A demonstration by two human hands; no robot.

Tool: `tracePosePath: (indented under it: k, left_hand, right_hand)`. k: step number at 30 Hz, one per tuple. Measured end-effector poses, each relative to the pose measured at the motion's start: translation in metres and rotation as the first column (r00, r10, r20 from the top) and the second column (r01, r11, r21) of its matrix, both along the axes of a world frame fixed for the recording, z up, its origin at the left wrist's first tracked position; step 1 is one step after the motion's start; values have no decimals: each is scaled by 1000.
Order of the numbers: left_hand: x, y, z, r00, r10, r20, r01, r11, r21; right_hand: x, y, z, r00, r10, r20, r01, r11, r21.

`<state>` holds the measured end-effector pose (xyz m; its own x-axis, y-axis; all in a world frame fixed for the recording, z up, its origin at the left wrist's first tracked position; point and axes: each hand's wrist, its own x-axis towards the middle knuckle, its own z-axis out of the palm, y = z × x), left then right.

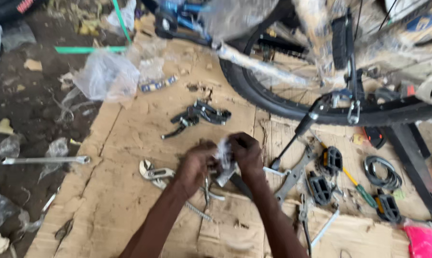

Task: The person is assembling a bicycle, specifically working on the rear wheel area. They use a wrench to tighten bolts on the rear axle and then use an Allen key to tighten bolts on the rear brake caliper. The bicycle is partially wrapped in protective plastic and cardboard.

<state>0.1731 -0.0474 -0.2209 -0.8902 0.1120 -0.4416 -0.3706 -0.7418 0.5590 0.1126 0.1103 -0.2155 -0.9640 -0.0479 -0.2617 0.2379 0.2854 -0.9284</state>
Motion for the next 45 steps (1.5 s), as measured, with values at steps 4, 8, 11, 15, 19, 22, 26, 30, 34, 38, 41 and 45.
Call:
tracePosePath:
  k: [4, 8, 11, 15, 19, 22, 26, 30, 34, 38, 41, 45]
  left_hand:
    - [-10, -16, -8, 989, 143, 21, -144, 956, 255]
    - [-26, -25, -31, 977, 89, -195, -89, 996, 9]
    - [-33, -28, -50, 966, 88, -242, -160, 943, -293]
    - [-33, -28, -64, 982, 189, 19, -158, 865, -476]
    - [-28, -25, -67, 973, 221, 68, -180, 908, -378]
    - [-23, -28, -67, 957, 290, 30, -214, 767, -604]
    - [-18, -37, -61, 936, 340, -91, -337, 789, -515]
    - [-20, -45, -46, 973, 231, 30, -135, 662, -737]
    - [-16, -52, -32, 991, 127, 32, -58, 648, -760]
    - [-19, -59, -25, 991, 114, 69, -37, 732, -680]
    - [-21, -64, -23, 984, 139, 114, -28, 743, -669]
    - [-21, -72, -20, 966, 215, 143, -59, 724, -687]
  right_hand:
    - [5, -6, 12, 862, 149, 485, 78, 906, -416]
    - [5, -10, 15, 848, 219, 482, 126, 800, -586]
    - [0, -12, 11, 921, 220, 321, 3, 820, -572]
    - [-3, -20, 4, 994, 105, -18, -106, 941, -323]
    - [6, -32, 2, 826, 354, -438, -276, 932, 233]
    - [14, -36, 8, 779, 396, -487, -229, 902, 366]
    - [18, -38, 21, 773, 467, -429, -282, 859, 427]
    - [19, -38, 34, 809, 414, -418, -198, 860, 470]
    - [18, -37, 37, 828, 419, -374, -220, 855, 470]
    - [9, -32, 36, 895, 319, -313, -213, 920, 328]
    - [2, -24, 36, 817, 371, -442, -155, 879, 451]
    - [0, -18, 38, 868, 294, -400, -123, 908, 400]
